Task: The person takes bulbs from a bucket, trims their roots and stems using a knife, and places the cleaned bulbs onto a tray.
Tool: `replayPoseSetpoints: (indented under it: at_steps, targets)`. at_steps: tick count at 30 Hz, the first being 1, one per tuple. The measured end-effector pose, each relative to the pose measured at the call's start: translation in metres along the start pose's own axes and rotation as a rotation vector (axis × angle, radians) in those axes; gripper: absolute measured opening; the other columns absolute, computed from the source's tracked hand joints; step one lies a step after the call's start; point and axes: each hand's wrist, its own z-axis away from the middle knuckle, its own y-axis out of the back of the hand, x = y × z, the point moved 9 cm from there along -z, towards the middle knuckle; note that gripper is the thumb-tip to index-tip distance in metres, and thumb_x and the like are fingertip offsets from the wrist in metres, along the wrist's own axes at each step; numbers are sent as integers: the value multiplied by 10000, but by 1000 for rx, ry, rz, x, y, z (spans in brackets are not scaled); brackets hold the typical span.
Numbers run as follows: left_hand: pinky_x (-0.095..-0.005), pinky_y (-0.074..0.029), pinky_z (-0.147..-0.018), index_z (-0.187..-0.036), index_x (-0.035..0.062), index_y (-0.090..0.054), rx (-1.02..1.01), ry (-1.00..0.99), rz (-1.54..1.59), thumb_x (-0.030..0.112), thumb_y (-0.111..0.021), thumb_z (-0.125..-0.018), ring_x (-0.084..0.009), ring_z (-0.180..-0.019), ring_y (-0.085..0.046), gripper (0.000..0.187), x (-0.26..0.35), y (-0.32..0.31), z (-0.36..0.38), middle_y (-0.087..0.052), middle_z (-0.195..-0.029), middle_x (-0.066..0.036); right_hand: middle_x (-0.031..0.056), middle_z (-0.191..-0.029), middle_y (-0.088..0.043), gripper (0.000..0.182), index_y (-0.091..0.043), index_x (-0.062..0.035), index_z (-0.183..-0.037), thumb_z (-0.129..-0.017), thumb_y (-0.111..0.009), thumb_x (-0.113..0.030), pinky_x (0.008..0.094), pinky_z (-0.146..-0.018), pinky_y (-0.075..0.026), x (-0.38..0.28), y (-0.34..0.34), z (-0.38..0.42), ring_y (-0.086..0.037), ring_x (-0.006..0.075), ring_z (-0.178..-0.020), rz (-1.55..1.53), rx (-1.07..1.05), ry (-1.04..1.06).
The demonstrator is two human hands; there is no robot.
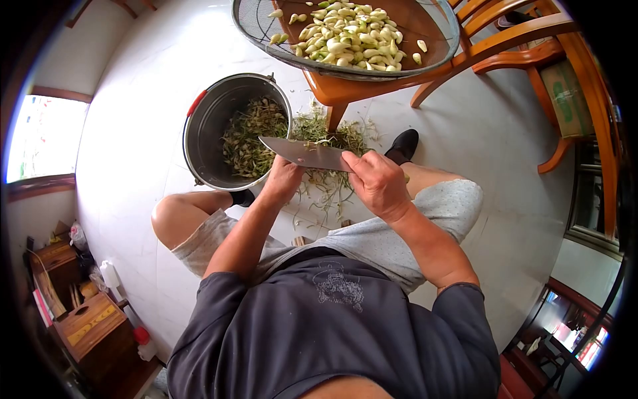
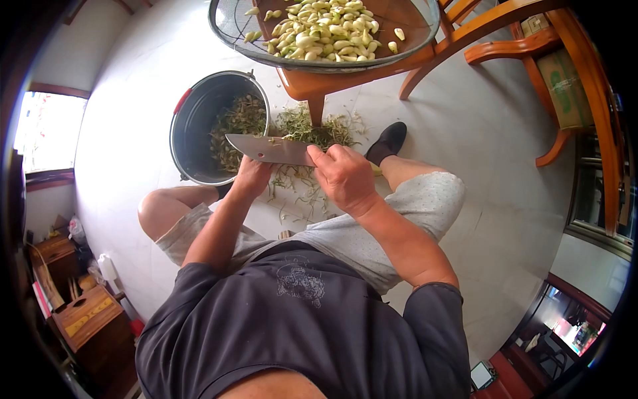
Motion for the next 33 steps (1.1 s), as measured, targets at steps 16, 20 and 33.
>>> replayPoseSetpoints:
  at_steps: [16,20,33]
  targets:
    - [-249,-446,-762,-1023,-20,-615,-98,56,63,136,-569,-929,-89,-827,-558,188,-2,2,1,-631,-889,-28,106,-732,-573,266,-652,-101,-1018,-754,-623,-120,384,-604,-489,30,-21,14,-597,291,-679,2,-161,-246]
    - [-218,-420,-767,-1038,-1,-622,-59,8,247,179,-593,-922,-66,-809,-530,216,10,1,1,-619,-902,-5,160,-773,-624,200,-675,-94,-959,-792,-580,-148,417,-642,-485,74,-33,31,-606,341,-733,15,-242,-469]
    - [-228,-463,-682,-940,22,-548,247,39,613,58,-625,-870,-102,-706,-556,110,-17,33,-7,-613,-814,-50,172,-829,-648,214,-663,-38,-999,-804,-626,-119,364,-628,-493,53,-18,11,-632,315,-714,-363,-55,-493]
